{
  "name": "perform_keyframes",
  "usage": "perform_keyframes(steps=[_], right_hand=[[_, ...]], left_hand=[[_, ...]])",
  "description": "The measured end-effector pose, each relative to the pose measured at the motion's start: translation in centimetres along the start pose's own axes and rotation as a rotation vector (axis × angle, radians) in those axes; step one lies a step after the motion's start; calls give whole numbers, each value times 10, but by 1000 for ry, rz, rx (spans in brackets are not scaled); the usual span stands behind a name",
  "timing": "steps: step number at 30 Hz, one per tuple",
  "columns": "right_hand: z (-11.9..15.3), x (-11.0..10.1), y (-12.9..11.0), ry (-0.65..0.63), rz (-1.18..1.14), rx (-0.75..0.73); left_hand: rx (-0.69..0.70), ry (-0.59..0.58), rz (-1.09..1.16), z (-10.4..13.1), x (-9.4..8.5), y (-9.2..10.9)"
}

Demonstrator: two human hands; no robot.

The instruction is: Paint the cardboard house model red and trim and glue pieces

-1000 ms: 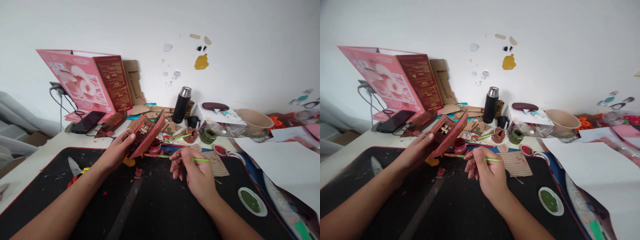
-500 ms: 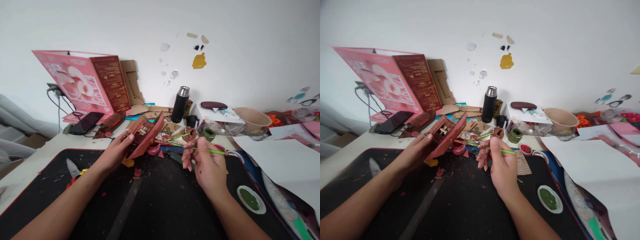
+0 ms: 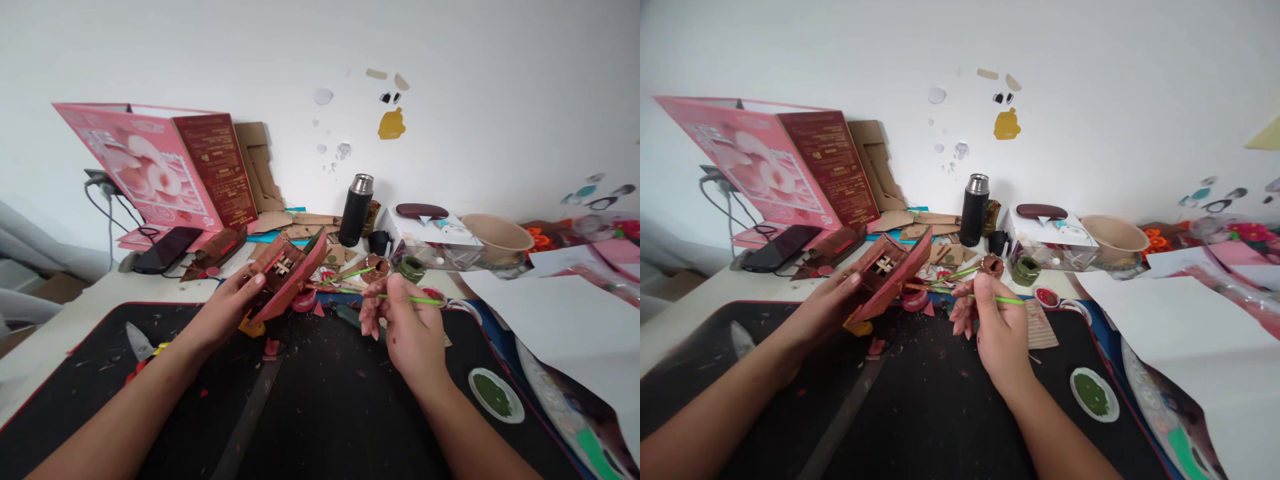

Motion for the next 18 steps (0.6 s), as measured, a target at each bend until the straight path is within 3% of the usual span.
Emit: perform_keyframes(steps=[12, 18], right_hand=[[-8, -22, -4, 201, -46, -82], [-18, -30, -2, 293, -59, -97]], left_hand=[[111, 195, -305, -2, -8, 15], [120, 210, -280, -1, -6, 18]])
Point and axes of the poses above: each hand's wrist, its own z-axis away from the middle knuckle, its own x-axis out of the palm, y = z × x, the point moved 2 cm from there along -z, towards the middle knuckle, and after that the axes turned 11 degrees about -y, right-handed, at the moved point
